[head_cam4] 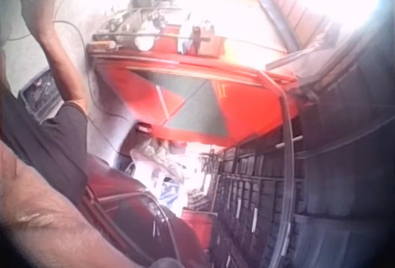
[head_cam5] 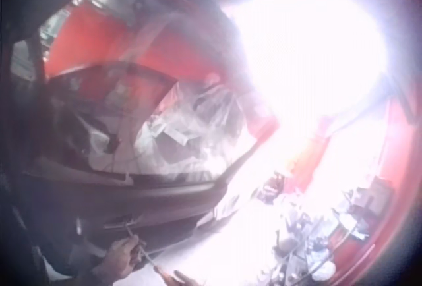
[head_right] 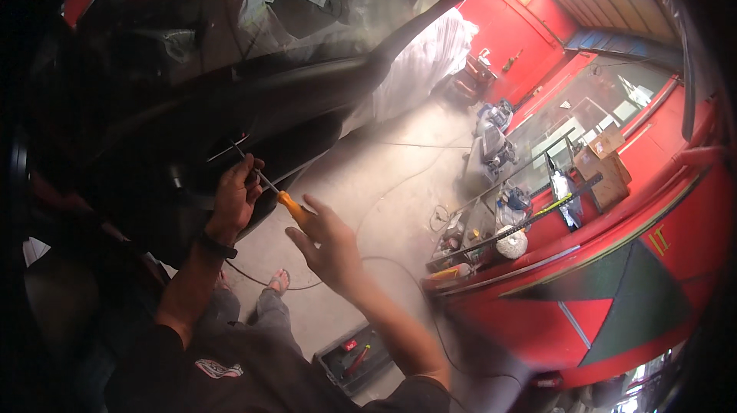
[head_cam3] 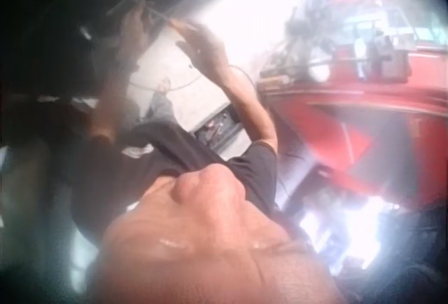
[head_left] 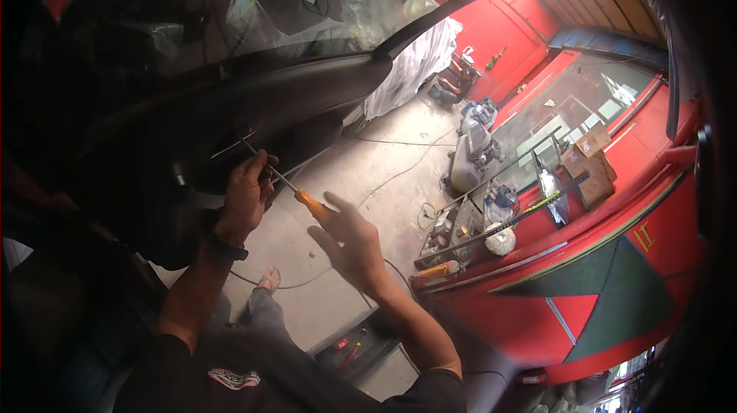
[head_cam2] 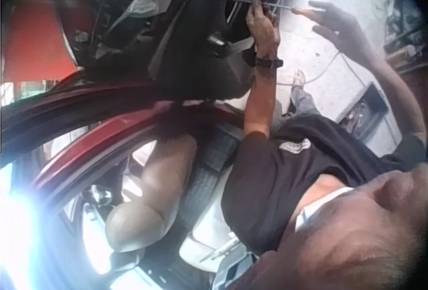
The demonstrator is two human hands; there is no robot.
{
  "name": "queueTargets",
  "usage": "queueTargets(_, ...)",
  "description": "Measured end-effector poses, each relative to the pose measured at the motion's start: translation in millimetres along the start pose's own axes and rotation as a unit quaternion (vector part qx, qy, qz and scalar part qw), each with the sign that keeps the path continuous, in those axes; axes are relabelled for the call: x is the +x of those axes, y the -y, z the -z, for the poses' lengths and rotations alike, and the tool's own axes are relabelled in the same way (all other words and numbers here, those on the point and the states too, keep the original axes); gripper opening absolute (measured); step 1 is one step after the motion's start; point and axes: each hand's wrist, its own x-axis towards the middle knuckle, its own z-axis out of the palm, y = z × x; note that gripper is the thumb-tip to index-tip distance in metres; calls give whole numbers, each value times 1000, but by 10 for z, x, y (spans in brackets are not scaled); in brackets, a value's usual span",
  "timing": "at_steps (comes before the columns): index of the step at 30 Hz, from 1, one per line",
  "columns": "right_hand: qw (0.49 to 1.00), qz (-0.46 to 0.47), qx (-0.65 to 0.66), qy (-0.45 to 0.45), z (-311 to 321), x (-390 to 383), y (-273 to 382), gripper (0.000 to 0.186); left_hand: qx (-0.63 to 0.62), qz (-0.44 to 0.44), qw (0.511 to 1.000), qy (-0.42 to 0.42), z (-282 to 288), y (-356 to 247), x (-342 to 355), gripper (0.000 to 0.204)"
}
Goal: The person pries off a small plastic cover from the interior door handle of a car using a screwdriver. They then use a different screwdriver to remove a screw located behind the cover.
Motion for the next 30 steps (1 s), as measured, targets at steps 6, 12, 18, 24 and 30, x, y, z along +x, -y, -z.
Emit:
queueTargets(6, 946, -211, 217, 115, 92, 3, -76, 48, -9, 12, 1000, 1, 28, 19, 7, 25)
queueTargets(12, 946, 154, -281, -41, -17, -31, -68, 48, -51, 22, 998, -24, -57, 44, -13, 23)
queueTargets(18, 847, -271, 449, 86, 125, -127, -106, 54, -62, 29, 998, -16, -82, -26, -27, 20)
queueTargets(24, 984, 95, -123, -89, -24, -144, -84, 41, -56, 62, 995, -51, -75, -43, -61, 19)
queueTargets(30, 992, 98, -52, -61, -117, -159, 67, 48, -41, 55, 998, -12, 112, 13, 48, 16)
